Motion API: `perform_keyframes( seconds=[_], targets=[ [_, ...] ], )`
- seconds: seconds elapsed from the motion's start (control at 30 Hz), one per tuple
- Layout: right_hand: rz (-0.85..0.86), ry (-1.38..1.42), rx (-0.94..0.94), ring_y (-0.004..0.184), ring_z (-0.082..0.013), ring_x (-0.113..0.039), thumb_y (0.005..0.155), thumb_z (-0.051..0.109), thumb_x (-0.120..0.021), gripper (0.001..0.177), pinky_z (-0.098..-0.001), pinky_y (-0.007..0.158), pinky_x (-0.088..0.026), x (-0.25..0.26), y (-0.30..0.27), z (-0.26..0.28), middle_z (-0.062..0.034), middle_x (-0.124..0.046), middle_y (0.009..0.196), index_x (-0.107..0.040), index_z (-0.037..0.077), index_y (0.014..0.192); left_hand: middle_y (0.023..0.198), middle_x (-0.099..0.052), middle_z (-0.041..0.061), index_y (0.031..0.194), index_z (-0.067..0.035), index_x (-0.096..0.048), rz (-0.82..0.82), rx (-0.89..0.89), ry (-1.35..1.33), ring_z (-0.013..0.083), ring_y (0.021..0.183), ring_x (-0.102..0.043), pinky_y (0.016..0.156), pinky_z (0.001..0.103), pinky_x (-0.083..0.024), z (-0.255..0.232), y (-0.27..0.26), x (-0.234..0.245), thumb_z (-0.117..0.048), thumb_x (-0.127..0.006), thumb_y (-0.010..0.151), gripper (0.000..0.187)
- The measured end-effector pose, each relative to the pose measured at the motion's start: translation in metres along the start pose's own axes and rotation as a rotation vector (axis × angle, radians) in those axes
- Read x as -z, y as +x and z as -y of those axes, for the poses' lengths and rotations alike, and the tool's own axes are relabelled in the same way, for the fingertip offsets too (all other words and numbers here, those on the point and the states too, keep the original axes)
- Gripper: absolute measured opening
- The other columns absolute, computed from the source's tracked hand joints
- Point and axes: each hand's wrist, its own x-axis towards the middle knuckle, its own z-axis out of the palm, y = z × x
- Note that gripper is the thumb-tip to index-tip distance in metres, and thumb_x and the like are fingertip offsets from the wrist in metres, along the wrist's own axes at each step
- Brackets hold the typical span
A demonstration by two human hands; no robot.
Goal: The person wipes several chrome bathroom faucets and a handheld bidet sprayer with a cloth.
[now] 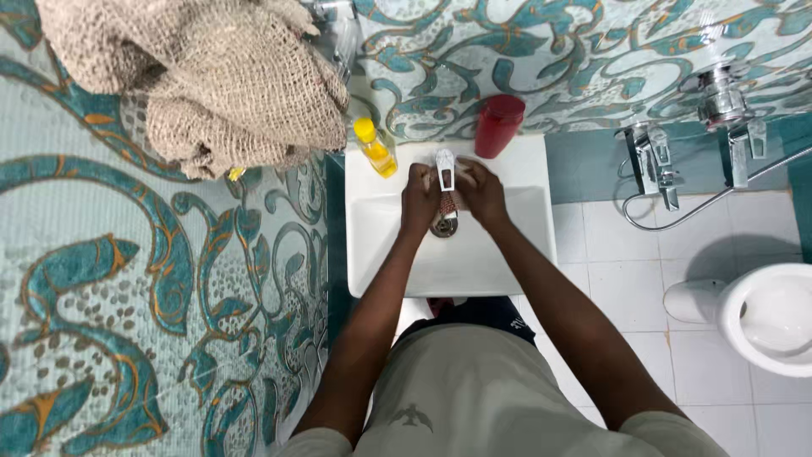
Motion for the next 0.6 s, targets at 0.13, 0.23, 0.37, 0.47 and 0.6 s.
perform_keyframes(
  seconds=[0.13,0.23,0.37,0.47,0.6],
  targets=[
    [-0.129,-0.176,0.334,0.128,-0.0341,-0.063,0.094,0.010,-0.063,0.051,-0.0392,0.106,-0.050,-0.006,-0.022,0.004,-0.0202,-0.062,0.139,-0.054,0.006,0.144,0.114,-0.066,0.018,0.118,-0.002,-0.055,-0.197,-0.277,-0.008,0.0316,0.108,-0.066,0.096,0.039,-0.052,-0.022,-0.018,-0.001,-0.010,-0.062,0.098,0.022],
    [-0.128,-0.168,0.516,0.144,-0.0395,-0.049,0.095,0.000,-0.056,0.066,-0.0425,0.118,-0.042,-0.009,-0.025,0.006,-0.0232,-0.048,0.157,-0.039,0.006,0.158,0.132,-0.061,0.019,0.133,0.000,-0.053,-0.208,-0.249,-0.084,0.0337,0.124,-0.062,0.107,0.038,-0.048,-0.033,-0.033,0.002,-0.008,-0.060,0.101,0.034],
    [0.037,-0.165,0.543,0.150,-0.0395,-0.043,0.092,-0.002,-0.053,0.074,-0.0435,0.122,-0.038,-0.006,-0.002,0.004,-0.0226,-0.041,0.163,-0.033,0.008,0.162,0.147,-0.057,0.022,0.148,-0.001,-0.049,-0.138,-0.334,0.009,0.0351,0.137,-0.057,0.114,0.040,-0.045,-0.027,-0.015,0.004,-0.005,-0.050,0.106,0.042],
    [0.098,-0.104,0.442,0.144,-0.0382,-0.049,0.094,0.003,-0.052,0.068,-0.0419,0.118,-0.041,-0.004,0.006,-0.002,-0.0217,-0.046,0.158,-0.035,0.009,0.160,0.146,-0.059,0.023,0.148,0.000,-0.050,-0.051,-0.326,-0.010,0.0358,0.133,-0.060,0.110,0.041,-0.049,-0.019,-0.003,0.001,-0.008,-0.047,0.107,0.042],
    [-0.023,-0.136,0.276,0.128,-0.0365,-0.063,0.100,0.012,-0.051,0.055,-0.0396,0.105,-0.051,-0.018,-0.005,-0.005,-0.0198,-0.061,0.143,-0.045,0.010,0.155,0.126,-0.070,0.021,0.138,-0.001,-0.060,-0.053,-0.179,0.024,0.0335,0.115,-0.070,0.096,0.040,-0.055,-0.019,-0.013,0.005,-0.014,-0.051,0.105,0.037]
  ],
)
